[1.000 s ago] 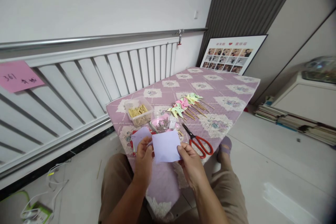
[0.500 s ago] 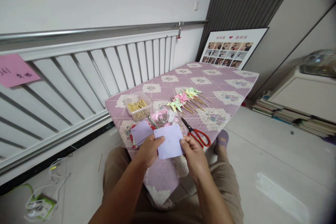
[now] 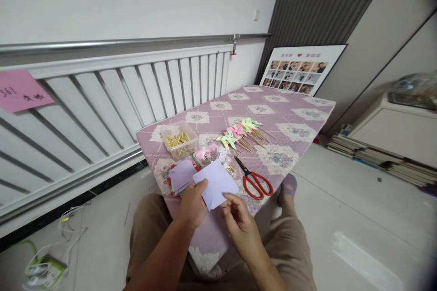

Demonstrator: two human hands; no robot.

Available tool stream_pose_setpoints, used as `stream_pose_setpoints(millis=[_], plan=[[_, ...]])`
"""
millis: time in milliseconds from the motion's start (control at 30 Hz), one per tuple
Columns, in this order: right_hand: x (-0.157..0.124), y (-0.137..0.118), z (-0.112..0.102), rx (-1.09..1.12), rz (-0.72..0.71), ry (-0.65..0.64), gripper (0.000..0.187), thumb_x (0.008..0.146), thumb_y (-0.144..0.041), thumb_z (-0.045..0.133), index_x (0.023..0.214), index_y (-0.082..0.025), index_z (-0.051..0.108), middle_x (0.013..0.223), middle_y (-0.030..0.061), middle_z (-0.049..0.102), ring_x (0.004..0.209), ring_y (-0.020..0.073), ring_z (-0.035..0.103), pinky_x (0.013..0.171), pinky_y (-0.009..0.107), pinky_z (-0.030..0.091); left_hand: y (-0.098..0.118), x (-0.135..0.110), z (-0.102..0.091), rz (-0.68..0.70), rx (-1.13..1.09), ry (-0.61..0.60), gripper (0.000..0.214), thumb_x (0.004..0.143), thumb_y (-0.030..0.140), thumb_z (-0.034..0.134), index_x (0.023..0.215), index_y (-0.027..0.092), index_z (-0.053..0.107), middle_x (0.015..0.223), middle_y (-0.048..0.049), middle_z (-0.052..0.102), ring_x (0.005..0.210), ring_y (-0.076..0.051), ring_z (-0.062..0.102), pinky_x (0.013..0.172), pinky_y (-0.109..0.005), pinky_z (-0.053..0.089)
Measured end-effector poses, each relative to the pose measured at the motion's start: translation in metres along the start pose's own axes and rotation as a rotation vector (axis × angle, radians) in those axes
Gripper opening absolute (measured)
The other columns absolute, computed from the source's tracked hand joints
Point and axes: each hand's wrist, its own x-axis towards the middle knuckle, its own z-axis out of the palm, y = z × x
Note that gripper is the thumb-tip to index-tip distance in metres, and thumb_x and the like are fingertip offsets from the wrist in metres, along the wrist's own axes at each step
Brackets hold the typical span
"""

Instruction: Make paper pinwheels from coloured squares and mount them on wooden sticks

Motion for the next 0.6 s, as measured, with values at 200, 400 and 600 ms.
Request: stream_pose_setpoints(millis=[200, 400, 600], plan=[[0.004, -0.004, -0.002, -0.126, -0.017, 0.023, 0.023, 0.085, -0.021, 0.051, 0.104, -0.024, 0.063, 0.090, 0.0038, 0.065, 0.077, 0.0167, 0.060, 0.070, 0.027, 0.047, -0.001, -0.013, 0.009, -0.036, -0.004, -0.074, 0.028, 0.070, 0.028, 0.072, 0.092, 0.014, 0.065, 0.082, -0.0074, 0.071, 0.087, -0.024, 0.066, 0.082, -0.034, 0.049], [0.009, -0.016, -0.011, -0.129, -0.024, 0.007, 0.020, 0.082, -0.020, 0.054, 0.095, -0.026, 0.068, 0.088, 0.0029, 0.068, 0.079, 0.0188, 0.062, 0.072, 0.028, 0.047, -0.006, -0.019, 0.010, -0.018, 0.094, -0.158, 0.033, 0.071, 0.027, 0.071, 0.100, 0.014, 0.065, 0.087, -0.0064, 0.069, 0.075, -0.018, 0.063, 0.068, -0.028, 0.047], [0.012, -0.026, -0.015, -0.130, 0.024, -0.049, 0.012, 0.083, -0.030, 0.058, 0.088, -0.024, 0.068, 0.079, 0.0022, 0.066, 0.074, 0.0185, 0.059, 0.070, 0.028, 0.044, -0.008, -0.018, 0.010, 0.046, 0.181, -0.097, 0.024, 0.068, 0.023, 0.070, 0.090, 0.013, 0.065, 0.083, -0.0043, 0.067, 0.072, -0.016, 0.058, 0.068, -0.027, 0.045]])
